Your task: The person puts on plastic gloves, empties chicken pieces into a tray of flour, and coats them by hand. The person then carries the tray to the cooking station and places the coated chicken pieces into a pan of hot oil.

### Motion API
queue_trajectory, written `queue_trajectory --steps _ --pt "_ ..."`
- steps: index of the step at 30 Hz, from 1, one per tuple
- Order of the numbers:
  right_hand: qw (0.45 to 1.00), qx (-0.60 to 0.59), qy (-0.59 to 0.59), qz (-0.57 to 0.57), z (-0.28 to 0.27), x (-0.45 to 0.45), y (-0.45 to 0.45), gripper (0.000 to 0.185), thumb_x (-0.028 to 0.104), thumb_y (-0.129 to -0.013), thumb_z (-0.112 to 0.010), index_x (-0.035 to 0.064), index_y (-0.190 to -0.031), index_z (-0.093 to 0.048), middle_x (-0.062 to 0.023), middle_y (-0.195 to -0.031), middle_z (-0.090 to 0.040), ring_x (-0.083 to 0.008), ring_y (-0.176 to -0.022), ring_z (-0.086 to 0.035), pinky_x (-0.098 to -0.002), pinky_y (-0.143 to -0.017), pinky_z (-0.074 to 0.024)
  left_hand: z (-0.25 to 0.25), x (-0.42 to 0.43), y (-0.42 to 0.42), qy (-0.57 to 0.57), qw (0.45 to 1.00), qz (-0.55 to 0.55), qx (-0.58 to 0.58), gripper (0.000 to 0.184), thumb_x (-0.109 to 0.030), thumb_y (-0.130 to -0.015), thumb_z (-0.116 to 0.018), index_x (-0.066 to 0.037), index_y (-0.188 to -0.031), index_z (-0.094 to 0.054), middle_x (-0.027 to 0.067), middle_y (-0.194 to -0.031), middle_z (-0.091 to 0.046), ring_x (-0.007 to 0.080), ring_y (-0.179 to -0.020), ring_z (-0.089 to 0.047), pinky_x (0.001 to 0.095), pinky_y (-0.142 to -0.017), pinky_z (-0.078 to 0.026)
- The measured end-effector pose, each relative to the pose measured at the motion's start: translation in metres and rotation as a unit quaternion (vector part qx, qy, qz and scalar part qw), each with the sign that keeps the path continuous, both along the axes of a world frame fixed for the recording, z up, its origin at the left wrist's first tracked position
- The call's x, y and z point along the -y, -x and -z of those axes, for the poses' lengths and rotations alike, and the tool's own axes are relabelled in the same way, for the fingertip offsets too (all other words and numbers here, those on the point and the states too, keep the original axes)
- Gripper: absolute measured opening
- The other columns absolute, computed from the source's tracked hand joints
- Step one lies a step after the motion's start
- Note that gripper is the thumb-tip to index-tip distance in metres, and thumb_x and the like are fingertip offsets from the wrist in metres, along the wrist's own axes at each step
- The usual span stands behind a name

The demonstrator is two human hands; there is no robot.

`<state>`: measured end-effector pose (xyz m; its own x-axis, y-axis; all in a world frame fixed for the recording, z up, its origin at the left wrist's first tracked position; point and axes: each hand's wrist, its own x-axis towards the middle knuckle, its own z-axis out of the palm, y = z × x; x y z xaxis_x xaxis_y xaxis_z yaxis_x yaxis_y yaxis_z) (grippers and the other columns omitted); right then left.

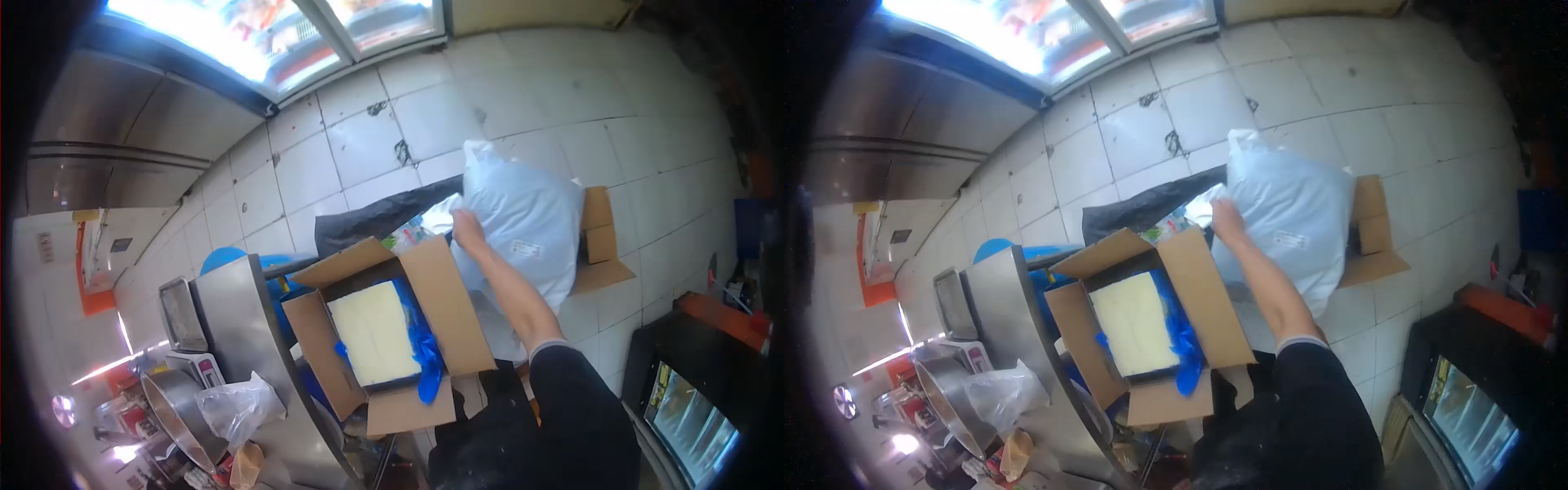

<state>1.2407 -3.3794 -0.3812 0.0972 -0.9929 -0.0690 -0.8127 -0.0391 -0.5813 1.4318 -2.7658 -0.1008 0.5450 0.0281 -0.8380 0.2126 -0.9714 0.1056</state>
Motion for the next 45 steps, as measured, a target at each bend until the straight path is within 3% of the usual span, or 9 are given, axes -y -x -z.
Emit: queue_trajectory --steps 8,14,21,23,27,30,35,42,45 --pt "0.95 -0.207 0.04 -0.232 0.083 0.067 -0.026 0.019 0.014 -0.084 -0.06 0.0147 -0.102 -0.067 -0.0058 -0.103 -0.062 -0.024 -0.109 -0.057 -0.0473 -0.091 -0.0442 -0.012 0.04 0.017 -0.027 0.996 -0.055 0.065 0.043 -0.015 -0.086 -0.072 0.002 -0.123 -0.058 0.0167 -0.116 -0.063 0.0274 -0.103 -0.062 0.0384 -0.091 -0.05" --pt "0.943 -0.088 -0.099 -0.305 0.061 0.085 -0.012 0.026 0.022 -0.082 -0.069 0.0157 -0.108 -0.066 -0.009 -0.096 -0.066 -0.0301 -0.098 -0.063 -0.0454 -0.083 -0.0496 -0.008 0.05 0.019 -0.023 0.994 -0.078 0.075 0.044 -0.018 -0.085 -0.072 0.0 -0.124 -0.058 0.0171 -0.118 -0.063 0.0283 -0.104 -0.061 0.039 -0.091 -0.05" --pt "0.92 -0.161 -0.202 -0.295 0.039 0.087 -0.005 0.021 0.024 -0.086 -0.067 0.0105 -0.101 -0.063 -0.0126 -0.103 -0.07 -0.0318 -0.1 -0.065 -0.0457 -0.085 -0.05 0.0 0.05 0.022 -0.005 0.993 -0.09 0.076 0.046 -0.021 -0.085 -0.072 -0.002 -0.124 -0.059 0.0175 -0.119 -0.062 0.0293 -0.106 -0.061 0.0397 -0.092 -0.05" --pt "0.939 -0.145 0.011 -0.313 0.069 0.079 -0.002 0.024 0.026 -0.087 -0.067 0.0092 -0.103 -0.061 -0.0124 -0.099 -0.069 -0.0319 -0.1 -0.065 -0.0464 -0.092 -0.0464 0.001 0.048 0.024 0.0 0.992 -0.096 0.077 0.046 -0.022 -0.085 -0.072 -0.002 -0.124 -0.059 0.0176 -0.12 -0.062 0.0296 -0.106 -0.061 0.0399 -0.092 -0.05" --pt "0.938 -0.114 0.051 -0.324 0.038 0.063 -0.012 0.024 0.024 -0.09 -0.063 0.0086 -0.107 -0.058 -0.0118 -0.095 -0.068 -0.0318 -0.1 -0.065 -0.0477 -0.095 -0.0429 0.004 0.045 0.029 0.007 0.991 -0.109 0.083 0.047 -0.024 -0.085 -0.072 -0.003 -0.125 -0.059 0.0178 -0.121 -0.062 0.0302 -0.107 -0.06 0.0403 -0.092 -0.05" --pt "0.921 -0.165 0.07 -0.345 0.051 0.054 -0.016 0.03 0.011 -0.084 -0.06 0.008 -0.114 -0.055 -0.0105 -0.097 -0.068 -0.0295 -0.1 -0.065 -0.0435 -0.088 -0.0467 0.003 0.041 0.033 0.006 0.99 -0.111 0.089 0.047 -0.025 -0.085 -0.072 -0.004 -0.125 -0.059 0.018 -0.121 -0.062 0.0306 -0.108 -0.06 0.0406 -0.092 -0.05" --pt "0.936 -0.119 0.07 -0.325 0.069 0.04 -0.022 0.029 0.013 -0.087 -0.058 0.0045 -0.114 -0.055 -0.0124 -0.075 -0.066 -0.03 -0.076 -0.069 -0.0435 -0.068 -0.0522 0.0 0.036 0.036 0.003 0.988 -0.113 0.101 0.048 -0.028 -0.085 -0.072 -0.005 -0.125 -0.059 0.0183 -0.123 -0.061 0.0314 -0.109 -0.059 0.0411 -0.093 -0.05" --pt "0.927 -0.109 -0.033 -0.357 0.045 0.058 -0.029 0.028 0.009 -0.085 -0.058 0.0015 -0.112 -0.057 -0.0181 -0.076 -0.068 -0.0361 -0.075 -0.069 -0.0468 -0.065 -0.0535 -0.001 0.038 0.038 0.007 0.987 -0.115 0.11 0.05 -0.031 -0.084 -0.072 -0.007 -0.126 -0.059 0.0187 -0.124 -0.061 0.0324 -0.111 -0.059 0.0417 -0.093 -0.05" --pt "0.934 -0.101 -0.103 -0.326 0.039 0.065 -0.032 0.017 0.017 -0.086 -0.063 0.0019 -0.095 -0.064 -0.0214 -0.08 -0.068 -0.0406 -0.081 -0.068 -0.0516 -0.071 -0.0535 -0.003 0.04 0.039 0.008 0.987 -0.112 0.111 0.05 -0.033 -0.084 -0.072 -0.008 -0.126 -0.06 0.0189 -0.125 -0.061 0.0328 -0.112 -0.058 0.042 -0.094 -0.05"
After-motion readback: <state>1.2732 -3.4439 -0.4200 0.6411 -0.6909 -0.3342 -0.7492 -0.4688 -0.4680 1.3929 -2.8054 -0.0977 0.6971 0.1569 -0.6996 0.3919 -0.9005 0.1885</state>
